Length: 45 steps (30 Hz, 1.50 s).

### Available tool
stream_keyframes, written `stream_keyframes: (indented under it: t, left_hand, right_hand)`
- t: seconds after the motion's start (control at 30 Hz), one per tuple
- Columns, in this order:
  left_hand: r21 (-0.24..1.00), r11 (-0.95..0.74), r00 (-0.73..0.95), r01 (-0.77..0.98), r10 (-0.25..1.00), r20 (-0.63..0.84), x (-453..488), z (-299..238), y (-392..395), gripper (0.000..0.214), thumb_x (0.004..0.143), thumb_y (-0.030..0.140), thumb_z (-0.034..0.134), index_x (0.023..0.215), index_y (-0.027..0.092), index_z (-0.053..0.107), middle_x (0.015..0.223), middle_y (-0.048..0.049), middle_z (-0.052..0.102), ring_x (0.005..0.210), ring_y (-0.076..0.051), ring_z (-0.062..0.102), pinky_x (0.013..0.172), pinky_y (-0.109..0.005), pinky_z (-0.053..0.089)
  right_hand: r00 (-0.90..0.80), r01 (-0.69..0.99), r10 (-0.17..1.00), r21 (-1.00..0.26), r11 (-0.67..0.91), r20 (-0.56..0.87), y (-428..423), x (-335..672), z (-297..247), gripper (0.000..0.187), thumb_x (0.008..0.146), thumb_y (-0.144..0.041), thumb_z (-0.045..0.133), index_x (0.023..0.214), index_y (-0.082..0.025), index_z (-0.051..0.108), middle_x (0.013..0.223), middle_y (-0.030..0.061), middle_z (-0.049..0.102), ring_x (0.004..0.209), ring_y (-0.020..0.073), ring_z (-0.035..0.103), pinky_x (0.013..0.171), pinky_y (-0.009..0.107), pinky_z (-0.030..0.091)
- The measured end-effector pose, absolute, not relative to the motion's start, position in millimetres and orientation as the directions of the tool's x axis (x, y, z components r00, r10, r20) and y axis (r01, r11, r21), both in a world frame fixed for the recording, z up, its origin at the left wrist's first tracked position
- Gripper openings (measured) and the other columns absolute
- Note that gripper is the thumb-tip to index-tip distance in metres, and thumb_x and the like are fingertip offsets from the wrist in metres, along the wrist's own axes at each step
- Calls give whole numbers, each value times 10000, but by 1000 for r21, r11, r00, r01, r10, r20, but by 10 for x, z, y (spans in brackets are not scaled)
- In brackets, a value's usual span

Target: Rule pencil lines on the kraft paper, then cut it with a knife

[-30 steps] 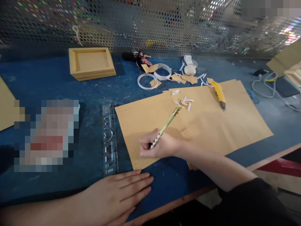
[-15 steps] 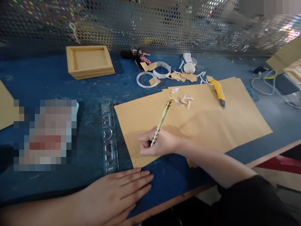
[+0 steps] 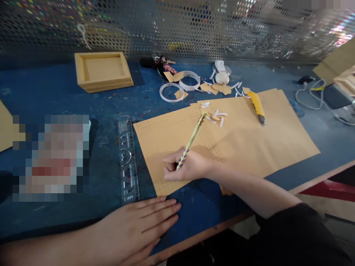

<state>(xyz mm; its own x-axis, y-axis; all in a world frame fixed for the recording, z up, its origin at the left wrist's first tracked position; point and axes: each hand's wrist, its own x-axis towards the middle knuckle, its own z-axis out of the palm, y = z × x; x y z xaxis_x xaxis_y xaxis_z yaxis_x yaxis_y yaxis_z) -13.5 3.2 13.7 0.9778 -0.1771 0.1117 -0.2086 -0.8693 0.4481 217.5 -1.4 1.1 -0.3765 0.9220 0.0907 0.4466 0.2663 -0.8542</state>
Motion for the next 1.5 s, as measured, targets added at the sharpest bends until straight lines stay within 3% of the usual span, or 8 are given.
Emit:
stream_keyframes:
  t: [0.33,0.47,0.63,0.87,1.1,1.23,1.5]
  left_hand:
    - [461,-863,978,-209,-179,107,-144,119,34,423,1008,258,410,1388,80,465,1481,-91,418,1368,-202,392,1145,-319,308]
    - [465,-862,979,-204,-182,93,-141,130,44,425,1009,249,393,1395,83,458,1487,-91,403,1369,-205,390,1145,-320,308]
    - [464,-862,979,-205,-176,105,-143,133,22,420,1005,235,373,1381,78,476,1477,-102,415,1357,-221,408,1138,-337,322]
    - [501,-840,977,-208,-155,145,-142,117,23,420,983,225,421,1370,73,485,1453,-113,457,1357,-216,410,1148,-343,310]
    - [513,-834,980,-201,-169,109,-133,141,33,419,984,227,414,1367,72,486,1458,-120,449,1370,-220,388,1159,-349,289]
    - [498,-845,981,-196,-161,113,-124,157,31,409,996,230,400,1366,81,489,1445,-113,466,1348,-214,423,1142,-341,319]
    - [458,-865,978,-206,-179,103,-122,174,39,394,1013,234,373,1356,89,503,1430,-94,489,1337,-208,439,1136,-332,326]
  right_hand:
    - [-432,459,901,-850,258,40,-18,2178,21,295,664,-64,566,510,-180,343,477,-95,381,449,43,325,471,199,266]
    - [-316,346,948,-928,136,21,3,2174,67,345,725,-158,606,525,-199,328,486,-90,342,442,50,318,439,194,272]
    - [-120,205,993,-979,8,-17,-5,2131,225,324,779,-329,687,605,-196,449,519,-68,443,443,62,364,406,190,293]
    - [92,461,993,-881,-107,-72,-502,2089,322,227,821,-285,690,729,-196,502,602,-57,501,484,69,450,435,183,331]
    - [74,506,997,-862,-43,-7,-888,2090,115,229,855,-265,619,670,-200,500,607,-19,592,529,108,562,506,208,434]
    - [93,589,989,-807,39,116,-864,2080,83,281,828,-215,617,611,-203,438,533,-44,545,458,89,512,474,193,403]
    - [2,530,993,-843,98,117,-878,2059,50,315,841,-166,591,602,-204,389,539,-51,474,451,73,437,456,189,354]
